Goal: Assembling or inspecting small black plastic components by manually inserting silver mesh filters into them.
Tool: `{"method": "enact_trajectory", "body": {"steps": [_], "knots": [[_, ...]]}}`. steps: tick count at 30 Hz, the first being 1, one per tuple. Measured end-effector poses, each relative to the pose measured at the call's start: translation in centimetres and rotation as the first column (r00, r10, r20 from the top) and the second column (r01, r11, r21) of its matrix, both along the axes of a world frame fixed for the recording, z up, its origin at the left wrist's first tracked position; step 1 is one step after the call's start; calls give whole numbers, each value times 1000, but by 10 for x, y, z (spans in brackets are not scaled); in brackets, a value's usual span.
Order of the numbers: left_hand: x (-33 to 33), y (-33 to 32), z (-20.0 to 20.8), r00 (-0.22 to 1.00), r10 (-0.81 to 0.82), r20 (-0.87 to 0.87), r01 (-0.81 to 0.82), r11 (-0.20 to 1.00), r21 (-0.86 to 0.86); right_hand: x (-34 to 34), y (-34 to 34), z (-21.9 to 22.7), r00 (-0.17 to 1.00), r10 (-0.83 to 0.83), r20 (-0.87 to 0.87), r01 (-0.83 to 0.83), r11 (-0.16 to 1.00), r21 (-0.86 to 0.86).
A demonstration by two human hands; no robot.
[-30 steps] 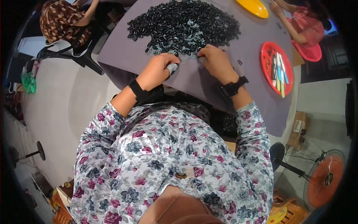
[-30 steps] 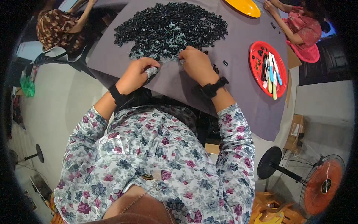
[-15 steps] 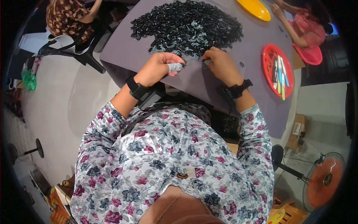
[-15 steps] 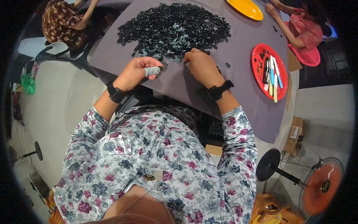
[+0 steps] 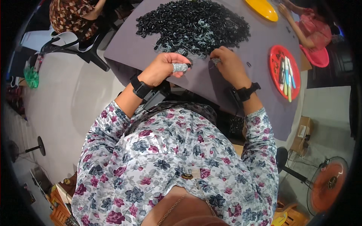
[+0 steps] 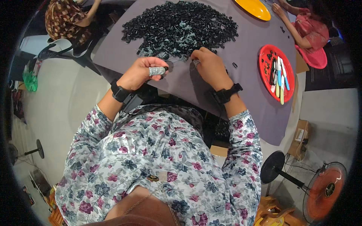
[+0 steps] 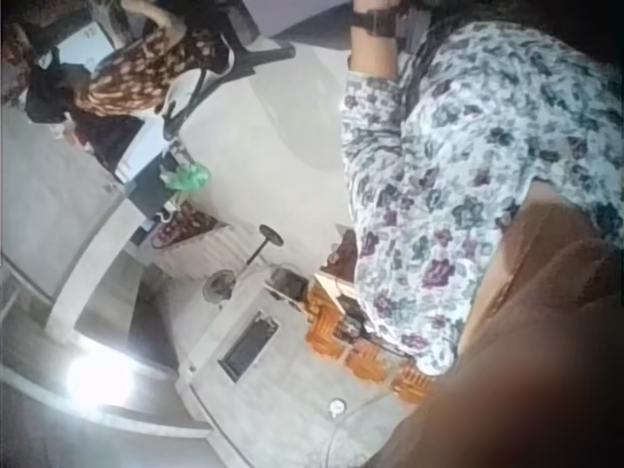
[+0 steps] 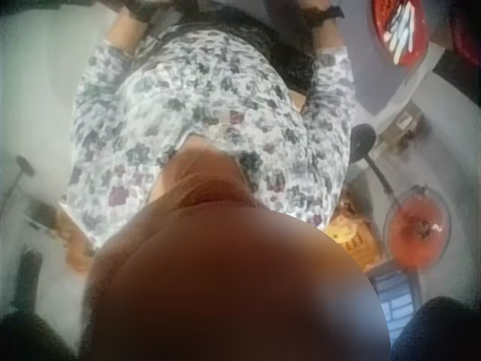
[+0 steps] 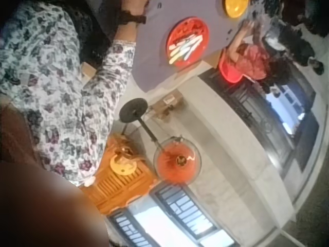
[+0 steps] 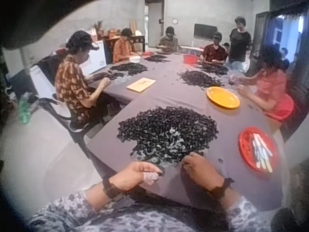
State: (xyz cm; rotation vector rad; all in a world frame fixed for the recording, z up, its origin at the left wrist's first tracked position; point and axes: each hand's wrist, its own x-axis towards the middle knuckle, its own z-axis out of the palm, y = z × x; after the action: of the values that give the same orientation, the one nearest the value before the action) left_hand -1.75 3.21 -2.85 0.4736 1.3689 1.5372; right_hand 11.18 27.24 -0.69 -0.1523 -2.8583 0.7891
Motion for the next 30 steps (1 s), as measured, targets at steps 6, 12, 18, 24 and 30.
{"method": "enact_trajectory", "body": {"steps": [6,12,18,24,30], "knots": [[-4,-3,-1,1000,-21,-20,21,1000,3,-2,-1,-4,999,13,47,-15,999,31],[2,0,6,999,9,-36,-9,1000,7,1,8,-10,993,-12,-120,3,997,-73],[2,-2,-3,1000,16,-24,-16,1000,13,20,13,-3,999,8,-35,-11,998,-69],[3,5,-4,994,21,-107,-22,1000,-13,6,8,-2,998,-41,-37,44,995,91],[8,35,-2,762,-109,-639,80,994,-74,-5,7,0,998,-44,48,36,987,158]]}}
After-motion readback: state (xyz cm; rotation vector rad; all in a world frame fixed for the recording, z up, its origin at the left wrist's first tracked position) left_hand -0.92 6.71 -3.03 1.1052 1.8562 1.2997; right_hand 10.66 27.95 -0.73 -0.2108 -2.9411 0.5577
